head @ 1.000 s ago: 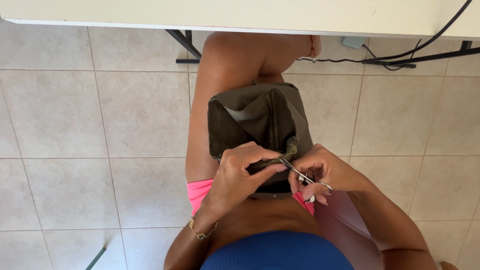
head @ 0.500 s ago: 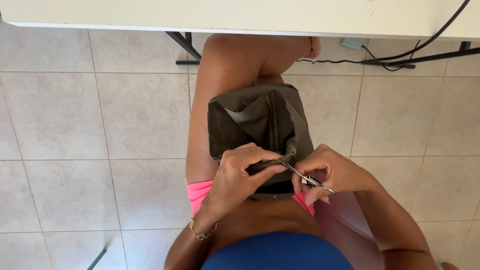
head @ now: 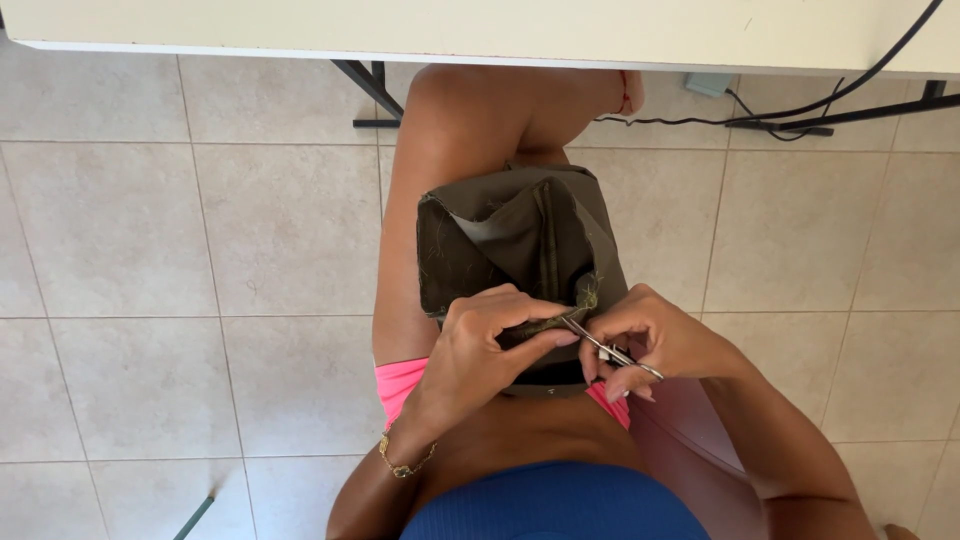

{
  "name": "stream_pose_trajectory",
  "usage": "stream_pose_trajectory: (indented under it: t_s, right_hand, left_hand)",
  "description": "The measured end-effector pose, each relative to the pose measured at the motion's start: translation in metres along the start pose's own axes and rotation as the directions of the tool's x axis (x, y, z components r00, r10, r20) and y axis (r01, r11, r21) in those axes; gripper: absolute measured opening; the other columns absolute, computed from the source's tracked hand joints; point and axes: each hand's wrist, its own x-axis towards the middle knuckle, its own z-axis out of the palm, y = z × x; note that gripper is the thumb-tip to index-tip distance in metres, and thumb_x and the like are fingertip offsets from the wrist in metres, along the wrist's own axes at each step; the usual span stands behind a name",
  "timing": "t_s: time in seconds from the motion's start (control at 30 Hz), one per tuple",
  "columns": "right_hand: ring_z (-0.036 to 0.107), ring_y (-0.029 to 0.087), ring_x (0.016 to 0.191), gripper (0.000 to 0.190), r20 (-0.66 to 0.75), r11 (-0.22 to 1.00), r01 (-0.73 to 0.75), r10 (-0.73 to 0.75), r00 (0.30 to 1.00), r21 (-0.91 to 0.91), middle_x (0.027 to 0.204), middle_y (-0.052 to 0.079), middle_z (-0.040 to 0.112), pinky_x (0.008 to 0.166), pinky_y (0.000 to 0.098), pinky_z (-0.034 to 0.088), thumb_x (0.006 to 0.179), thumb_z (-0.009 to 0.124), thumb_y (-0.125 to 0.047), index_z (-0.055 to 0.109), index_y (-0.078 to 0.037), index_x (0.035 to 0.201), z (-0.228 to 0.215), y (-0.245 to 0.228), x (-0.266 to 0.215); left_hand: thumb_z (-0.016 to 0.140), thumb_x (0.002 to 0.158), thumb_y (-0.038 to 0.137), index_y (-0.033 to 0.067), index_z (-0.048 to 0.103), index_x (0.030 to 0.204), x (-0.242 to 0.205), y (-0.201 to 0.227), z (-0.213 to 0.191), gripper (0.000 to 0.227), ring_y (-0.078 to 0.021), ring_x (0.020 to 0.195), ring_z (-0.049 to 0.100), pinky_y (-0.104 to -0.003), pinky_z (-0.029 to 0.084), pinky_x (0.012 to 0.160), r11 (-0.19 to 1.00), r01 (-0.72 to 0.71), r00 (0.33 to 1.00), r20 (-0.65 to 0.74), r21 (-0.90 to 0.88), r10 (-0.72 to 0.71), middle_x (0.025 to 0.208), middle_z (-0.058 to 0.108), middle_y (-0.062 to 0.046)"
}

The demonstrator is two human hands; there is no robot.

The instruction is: Trimming excess threads from a finished or semi-finished garment using small scissors and a thread snip tool.

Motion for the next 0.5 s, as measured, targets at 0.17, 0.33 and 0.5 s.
stream_pose_trajectory:
  t_s: [0.17,0.33,0.5]
  right_hand:
    - [0.067,0.01,0.037,0.029,-0.041,0.997,0.067,-0.069,0.997,-0.039,0.06,0.012,0.073,0.037,0.0219,0.056,0.084,0.096,-0.016,0.079,0.007,0.087,-0.002,0.001,-0.002]
    - [0.071,0.012,0.044,0.052,-0.163,0.938,0.26,-0.301,0.94,-0.231,0.062,0.01,0.076,0.043,0.0245,0.062,0.079,0.097,-0.044,0.082,0.006,0.084,-0.047,0.036,-0.04]
    - [0.069,0.021,0.107,0.035,-0.434,0.695,0.096,-0.544,0.718,-0.713,0.111,0.005,0.065,0.099,0.034,0.06,0.099,0.079,-0.036,0.063,-0.01,0.116,-0.069,-0.061,-0.06]
  left_hand:
    - [0.086,0.096,0.013,0.0041,0.083,0.111,0.001,0.004,0.0,0.018,-0.029,0.083,0.078,-0.041,0.062,0.079,1.0,-0.007,1.0,0.009,-0.004,0.007,0.089,0.083,-0.014]
    - [0.086,0.095,0.013,0.0061,0.084,0.111,0.001,0.004,-0.004,0.018,-0.0285,0.085,0.078,-0.042,0.062,0.08,1.0,0.018,1.0,0.003,-0.02,-0.018,0.09,0.084,-0.013]
    - [0.087,0.091,0.019,0.0059,0.082,0.109,-0.001,-0.003,-0.004,0.022,-0.0156,0.091,0.077,-0.028,0.063,0.085,0.984,-0.038,0.999,-0.029,0.175,0.044,0.103,0.085,-0.004]
